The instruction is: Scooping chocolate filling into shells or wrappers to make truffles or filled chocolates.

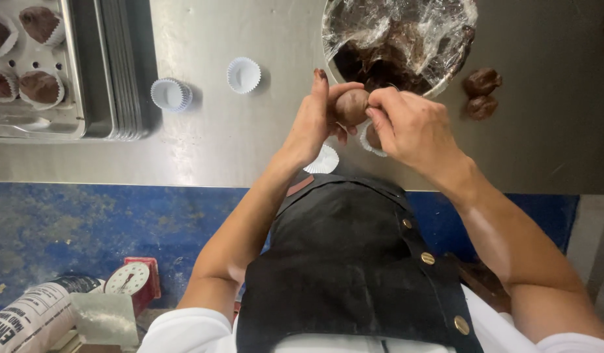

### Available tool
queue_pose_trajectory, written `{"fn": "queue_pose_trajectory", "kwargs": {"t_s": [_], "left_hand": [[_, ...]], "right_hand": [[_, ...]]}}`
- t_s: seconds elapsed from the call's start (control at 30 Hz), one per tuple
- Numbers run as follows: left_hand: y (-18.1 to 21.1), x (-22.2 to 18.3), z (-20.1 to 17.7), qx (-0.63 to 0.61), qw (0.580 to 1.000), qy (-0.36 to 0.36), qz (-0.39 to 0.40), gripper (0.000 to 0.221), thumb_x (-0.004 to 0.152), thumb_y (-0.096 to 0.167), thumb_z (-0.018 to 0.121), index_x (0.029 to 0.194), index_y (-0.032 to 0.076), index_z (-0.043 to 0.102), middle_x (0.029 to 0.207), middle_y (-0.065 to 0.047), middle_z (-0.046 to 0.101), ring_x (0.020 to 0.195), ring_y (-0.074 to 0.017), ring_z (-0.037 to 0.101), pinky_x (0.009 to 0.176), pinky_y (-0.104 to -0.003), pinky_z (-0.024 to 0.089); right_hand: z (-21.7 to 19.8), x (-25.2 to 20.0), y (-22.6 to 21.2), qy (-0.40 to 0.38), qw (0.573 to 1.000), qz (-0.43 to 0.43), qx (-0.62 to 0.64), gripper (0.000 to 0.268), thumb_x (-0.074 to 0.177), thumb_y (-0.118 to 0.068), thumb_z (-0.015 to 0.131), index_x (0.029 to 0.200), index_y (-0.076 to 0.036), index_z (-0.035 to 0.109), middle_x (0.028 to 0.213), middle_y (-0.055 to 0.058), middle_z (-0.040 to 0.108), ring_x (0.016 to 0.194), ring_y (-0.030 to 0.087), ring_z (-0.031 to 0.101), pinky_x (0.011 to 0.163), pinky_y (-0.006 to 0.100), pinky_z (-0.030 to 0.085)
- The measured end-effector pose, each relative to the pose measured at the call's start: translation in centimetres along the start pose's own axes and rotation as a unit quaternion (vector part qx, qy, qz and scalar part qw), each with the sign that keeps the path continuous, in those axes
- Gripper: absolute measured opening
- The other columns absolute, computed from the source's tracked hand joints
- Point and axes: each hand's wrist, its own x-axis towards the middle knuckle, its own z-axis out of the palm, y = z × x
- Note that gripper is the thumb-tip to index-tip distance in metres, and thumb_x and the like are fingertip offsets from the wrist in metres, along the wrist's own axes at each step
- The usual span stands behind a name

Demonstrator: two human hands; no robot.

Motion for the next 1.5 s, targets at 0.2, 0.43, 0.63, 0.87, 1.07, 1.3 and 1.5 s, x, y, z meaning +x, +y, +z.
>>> {"fn": "queue_pose_trajectory", "kwargs": {"t_s": [0.2, 0.43, 0.63, 0.87, 1.07, 1.3, 1.5], "left_hand": [[-1.1, -1.0, -0.5, -0.004, 1.0, -0.002, 0.031, 0.096, 0.102, 0.071, 0.018, 0.14, -0.006, 0.06, 0.096, -0.013, 0.07, 0.083, -0.021, 0.067, 0.069, -0.036, 0.06], [-3.1, -2.2, -2.0, -0.068, 0.998, -0.004, -0.011, 0.095, 0.1, 0.07, 0.018, 0.141, -0.006, 0.057, 0.113, -0.013, 0.071, 0.098, -0.0219, 0.07, 0.083, -0.038, 0.065], [-4.5, -3.7, -3.1, -0.132, 0.991, 0.008, -0.021, 0.094, 0.104, 0.071, 0.018, 0.148, -0.004, 0.053, 0.121, -0.022, 0.07, 0.1, -0.0302, 0.067, 0.091, -0.042, 0.058], [-10.3, -6.8, -8.9, 0.016, 0.976, 0.089, -0.198, 0.087, 0.099, 0.073, 0.014, 0.158, 0.014, 0.038, 0.151, -0.015, 0.057, 0.128, -0.0351, 0.062, 0.096, -0.051, 0.046], [-16.2, -6.9, -13.5, 0.017, 0.955, 0.232, -0.186, 0.087, 0.099, 0.069, 0.02, 0.147, 0.003, 0.051, 0.143, -0.022, 0.059, 0.129, -0.0354, 0.057, 0.101, -0.053, 0.049], [-16.6, -4.3, -10.8, -0.252, 0.944, 0.076, -0.199, 0.083, 0.103, 0.071, 0.019, 0.119, 0.004, 0.065, 0.101, -0.017, 0.07, 0.089, -0.0334, 0.068, 0.068, -0.046, 0.053], [-17.4, -1.0, -14.7, -0.243, 0.924, 0.234, -0.179, 0.08, 0.1, 0.07, 0.026, 0.107, 0.002, 0.067, 0.094, -0.016, 0.073, 0.086, -0.0322, 0.072, 0.08, -0.05, 0.06]], "right_hand": [[-0.5, 0.4, -1.0, 0.006, 0.996, -0.069, 0.049, 0.019, 0.098, -0.008, 0.072, 0.114, -0.001, 0.063, 0.106, 0.014, 0.066, 0.094, 0.03, 0.069, 0.079, 0.039, 0.057], [1.3, -0.5, -1.6, -0.044, 0.996, -0.062, 0.048, 0.011, 0.098, -0.004, 0.072, 0.105, 0.0, 0.066, 0.098, 0.014, 0.066, 0.09, 0.033, 0.068, 0.077, 0.042, 0.055], [4.0, -2.3, -5.2, 0.041, 0.997, -0.042, 0.041, 0.045, 0.098, -0.014, 0.079, 0.134, 0.005, 0.061, 0.132, 0.023, 0.065, 0.116, 0.036, 0.068, 0.096, 0.039, 0.058], [10.2, -5.7, -4.3, -0.016, 0.984, 0.111, 0.135, 0.039, 0.091, -0.009, 0.077, 0.128, -0.004, 0.066, 0.13, 0.016, 0.068, 0.117, 0.034, 0.069, 0.098, 0.041, 0.057], [18.4, -7.8, -1.4, -0.047, 0.997, 0.049, 0.026, 0.036, 0.088, -0.002, 0.075, 0.123, -0.007, 0.068, 0.123, 0.017, 0.067, 0.114, 0.037, 0.067, 0.093, 0.044, 0.055], [19.2, -5.2, -3.5, -0.017, 0.945, 0.172, 0.278, 0.043, 0.083, -0.001, 0.076, 0.125, -0.005, 0.067, 0.125, 0.015, 0.068, 0.111, 0.029, 0.069, 0.085, 0.034, 0.058], [15.3, -3.3, -3.4, 0.007, 0.857, 0.16, 0.49, 0.047, 0.095, 0.003, 0.076, 0.14, 0.003, 0.062, 0.128, 0.022, 0.068, 0.115, 0.024, 0.068, 0.104, 0.034, 0.057]]}}
